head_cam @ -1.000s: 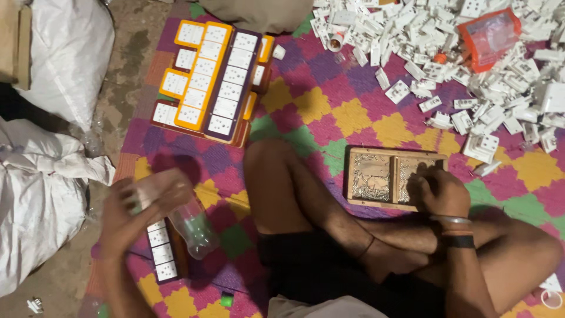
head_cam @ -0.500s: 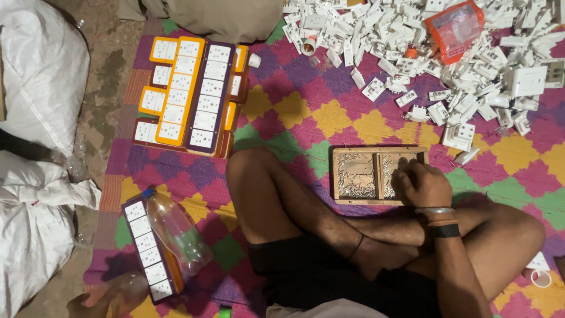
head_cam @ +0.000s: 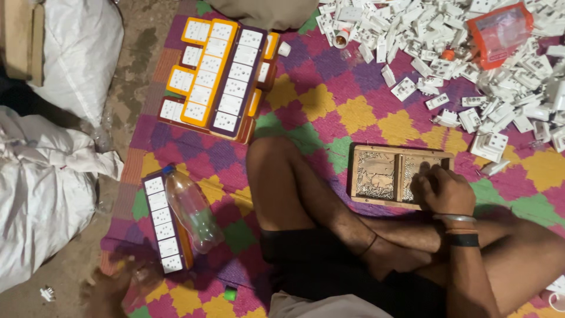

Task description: The person sits on the floor and assembles white electrical socket modules into yellow and blue plastic strips. They pick small metal pins from a wooden box and insert them into the modules one by one, then place the completed strips into a larger wooden tray.

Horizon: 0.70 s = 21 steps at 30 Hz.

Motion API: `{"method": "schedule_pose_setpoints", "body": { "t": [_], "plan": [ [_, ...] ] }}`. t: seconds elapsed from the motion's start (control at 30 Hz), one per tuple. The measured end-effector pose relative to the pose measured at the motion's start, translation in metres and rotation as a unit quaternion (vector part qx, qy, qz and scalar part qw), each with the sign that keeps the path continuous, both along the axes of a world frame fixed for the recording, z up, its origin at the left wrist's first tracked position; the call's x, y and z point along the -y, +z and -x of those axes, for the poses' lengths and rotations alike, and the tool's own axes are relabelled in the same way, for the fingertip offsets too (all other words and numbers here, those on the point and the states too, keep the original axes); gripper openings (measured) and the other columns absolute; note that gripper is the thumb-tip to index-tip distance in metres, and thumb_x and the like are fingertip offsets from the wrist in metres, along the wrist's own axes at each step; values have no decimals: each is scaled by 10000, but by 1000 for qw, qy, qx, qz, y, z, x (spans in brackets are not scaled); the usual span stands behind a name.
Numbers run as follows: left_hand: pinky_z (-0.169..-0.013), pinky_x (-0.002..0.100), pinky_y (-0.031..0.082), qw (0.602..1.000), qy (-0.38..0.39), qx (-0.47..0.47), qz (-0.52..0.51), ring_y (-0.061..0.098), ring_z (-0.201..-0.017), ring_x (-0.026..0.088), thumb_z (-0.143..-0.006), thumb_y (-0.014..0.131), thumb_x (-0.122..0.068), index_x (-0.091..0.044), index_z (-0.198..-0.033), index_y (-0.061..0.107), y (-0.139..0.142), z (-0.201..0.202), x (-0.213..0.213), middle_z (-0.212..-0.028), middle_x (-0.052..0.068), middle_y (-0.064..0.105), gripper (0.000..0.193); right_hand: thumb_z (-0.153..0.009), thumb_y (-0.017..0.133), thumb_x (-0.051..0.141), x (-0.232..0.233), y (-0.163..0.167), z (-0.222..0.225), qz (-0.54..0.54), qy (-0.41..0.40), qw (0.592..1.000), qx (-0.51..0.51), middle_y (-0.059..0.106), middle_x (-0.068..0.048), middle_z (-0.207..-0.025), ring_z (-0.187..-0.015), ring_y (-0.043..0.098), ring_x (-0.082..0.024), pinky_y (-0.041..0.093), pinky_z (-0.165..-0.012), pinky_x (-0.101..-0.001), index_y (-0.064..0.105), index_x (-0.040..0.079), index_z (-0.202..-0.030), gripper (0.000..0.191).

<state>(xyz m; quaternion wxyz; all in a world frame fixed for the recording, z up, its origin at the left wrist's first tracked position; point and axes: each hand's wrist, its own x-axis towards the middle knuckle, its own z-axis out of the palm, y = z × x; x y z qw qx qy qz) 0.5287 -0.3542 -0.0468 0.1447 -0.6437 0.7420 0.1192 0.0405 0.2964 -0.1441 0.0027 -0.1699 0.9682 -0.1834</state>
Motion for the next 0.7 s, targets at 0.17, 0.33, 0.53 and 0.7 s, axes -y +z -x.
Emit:
{"method": "schedule_pose_setpoints", "body": {
  "t": [0.17, 0.33, 0.53, 0.7],
  "plan": [
    [-1039, 552, 483, 986, -142, -47, 74, 554, -1283, 503, -776, 740, -670, 66, -1478, 427, -39, 54, -20, -1394, 347, 544, 1064, -911, 706, 336, 0, -3, 1, -10, -5, 1000, 6, 705, -110, -945, -912, 668, -366, 537, -797, -492, 712, 146, -1031, 225],
    [-1066, 533, 459, 997, -64, -25, 18, 508, -1303, 518, -605, 884, -669, 181, -1401, 364, -76, 108, -40, -1407, 413, 477, 1275, -910, 693, 341, 2, 1, 1, 17, -2, 1000, 0, 702, -117, -955, -908, 664, -377, 532, -797, -504, 713, 147, -1033, 231],
    [-984, 511, 502, 965, -117, -62, 227, 605, -1139, 487, -567, 910, -617, 169, -1206, 541, -68, 123, -32, -1232, 354, 613, 1078, -917, 695, 354, 2, 1, -2, 8, -14, 1000, 11, 711, -109, -967, -922, 667, -373, 536, -795, -500, 702, 139, -1034, 245],
    [-871, 536, 523, 870, -301, -99, 379, 636, -983, 451, -681, 941, -535, 72, -984, 679, -30, 179, 34, -1012, 264, 667, 728, -918, 699, 372, -2, -5, -1, -24, -6, 1000, -3, 709, -114, -990, -929, 671, -369, 538, -795, -498, 707, 141, -1079, 282]
  ]
}}
